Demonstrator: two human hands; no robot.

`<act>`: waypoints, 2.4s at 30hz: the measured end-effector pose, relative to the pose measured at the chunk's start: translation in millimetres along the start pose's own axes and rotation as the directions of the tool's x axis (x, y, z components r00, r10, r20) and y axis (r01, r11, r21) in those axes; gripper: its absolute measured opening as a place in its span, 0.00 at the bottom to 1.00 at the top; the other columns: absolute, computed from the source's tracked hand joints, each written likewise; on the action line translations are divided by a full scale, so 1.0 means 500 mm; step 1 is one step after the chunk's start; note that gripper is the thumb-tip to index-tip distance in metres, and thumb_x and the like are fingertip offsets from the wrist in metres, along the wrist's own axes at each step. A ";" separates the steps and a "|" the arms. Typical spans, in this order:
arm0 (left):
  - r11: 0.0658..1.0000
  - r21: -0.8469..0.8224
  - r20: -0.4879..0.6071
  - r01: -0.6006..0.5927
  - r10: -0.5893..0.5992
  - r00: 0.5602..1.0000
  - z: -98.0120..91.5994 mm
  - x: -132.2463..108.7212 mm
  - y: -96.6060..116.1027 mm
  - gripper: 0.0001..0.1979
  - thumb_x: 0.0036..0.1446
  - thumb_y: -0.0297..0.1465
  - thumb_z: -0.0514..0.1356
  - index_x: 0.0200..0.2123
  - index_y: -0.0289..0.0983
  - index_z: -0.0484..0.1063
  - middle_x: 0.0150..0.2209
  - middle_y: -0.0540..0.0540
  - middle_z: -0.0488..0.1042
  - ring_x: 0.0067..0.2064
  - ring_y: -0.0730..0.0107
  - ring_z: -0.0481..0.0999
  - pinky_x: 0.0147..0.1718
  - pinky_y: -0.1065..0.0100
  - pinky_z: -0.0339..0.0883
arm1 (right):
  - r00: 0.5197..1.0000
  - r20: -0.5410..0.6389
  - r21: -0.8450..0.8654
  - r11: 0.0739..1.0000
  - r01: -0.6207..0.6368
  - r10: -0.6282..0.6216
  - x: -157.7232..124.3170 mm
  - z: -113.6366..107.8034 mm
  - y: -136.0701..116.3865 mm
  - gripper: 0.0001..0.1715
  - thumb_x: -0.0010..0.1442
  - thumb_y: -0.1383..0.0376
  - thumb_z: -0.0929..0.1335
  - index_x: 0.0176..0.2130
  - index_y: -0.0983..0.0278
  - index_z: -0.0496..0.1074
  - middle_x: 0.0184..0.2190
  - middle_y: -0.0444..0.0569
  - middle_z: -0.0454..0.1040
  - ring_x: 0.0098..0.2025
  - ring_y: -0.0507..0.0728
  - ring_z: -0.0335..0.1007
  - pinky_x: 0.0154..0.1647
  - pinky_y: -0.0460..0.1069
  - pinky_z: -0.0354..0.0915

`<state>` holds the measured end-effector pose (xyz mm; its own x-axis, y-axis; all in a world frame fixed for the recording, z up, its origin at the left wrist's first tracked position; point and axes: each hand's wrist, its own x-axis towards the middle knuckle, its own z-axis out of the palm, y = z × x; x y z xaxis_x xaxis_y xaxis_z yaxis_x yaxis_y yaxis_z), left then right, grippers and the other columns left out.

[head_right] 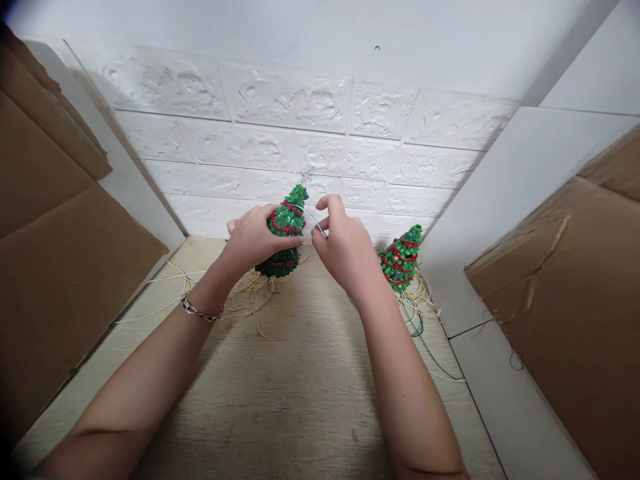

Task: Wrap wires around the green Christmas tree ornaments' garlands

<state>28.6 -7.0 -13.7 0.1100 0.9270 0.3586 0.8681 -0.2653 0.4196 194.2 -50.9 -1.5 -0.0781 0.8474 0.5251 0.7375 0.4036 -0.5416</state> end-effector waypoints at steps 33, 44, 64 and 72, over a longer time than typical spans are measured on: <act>0.989 0.119 0.048 -0.088 0.082 0.995 0.022 -0.028 0.026 0.26 0.43 0.50 0.62 0.44 0.43 0.69 0.40 0.43 0.72 0.45 0.52 0.69 0.44 0.55 0.52 | 0.990 -0.132 -0.159 0.985 -0.067 0.046 -0.005 0.003 -0.011 0.03 0.58 0.66 0.64 0.34 0.61 0.67 0.25 0.46 0.73 0.26 0.55 0.65 0.29 0.49 0.54; 0.991 0.109 0.034 -0.078 0.075 0.997 0.012 -0.023 0.017 0.27 0.43 0.50 0.62 0.45 0.43 0.70 0.42 0.43 0.73 0.46 0.51 0.69 0.45 0.53 0.52 | 0.970 -0.189 -0.046 0.985 -0.165 0.154 -0.032 -0.059 -0.046 0.08 0.59 0.58 0.64 0.37 0.59 0.67 0.23 0.43 0.72 0.24 0.55 0.68 0.27 0.49 0.57; 0.993 0.090 0.098 -0.078 0.069 0.993 0.019 -0.020 0.014 0.27 0.42 0.52 0.62 0.43 0.43 0.70 0.41 0.44 0.73 0.45 0.54 0.69 0.44 0.54 0.53 | 0.994 -0.101 0.159 0.987 -0.030 0.047 0.003 -0.023 -0.006 0.07 0.53 0.64 0.65 0.29 0.62 0.73 0.24 0.42 0.72 0.23 0.50 0.61 0.26 0.47 0.57; 0.993 0.077 0.141 -0.085 0.073 0.987 0.020 -0.024 0.020 0.26 0.42 0.51 0.62 0.43 0.44 0.70 0.40 0.45 0.73 0.43 0.55 0.69 0.43 0.55 0.53 | 0.996 -0.078 0.005 0.999 0.051 -0.050 0.010 -0.015 0.009 0.08 0.55 0.66 0.65 0.28 0.62 0.73 0.26 0.44 0.73 0.28 0.52 0.65 0.33 0.48 0.58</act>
<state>41.0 -18.1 -21.9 0.2404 0.9333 0.2668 0.8904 -0.3215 0.3223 202.2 -47.4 3.4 -0.0624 0.7964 0.6016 0.7290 0.4480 -0.5175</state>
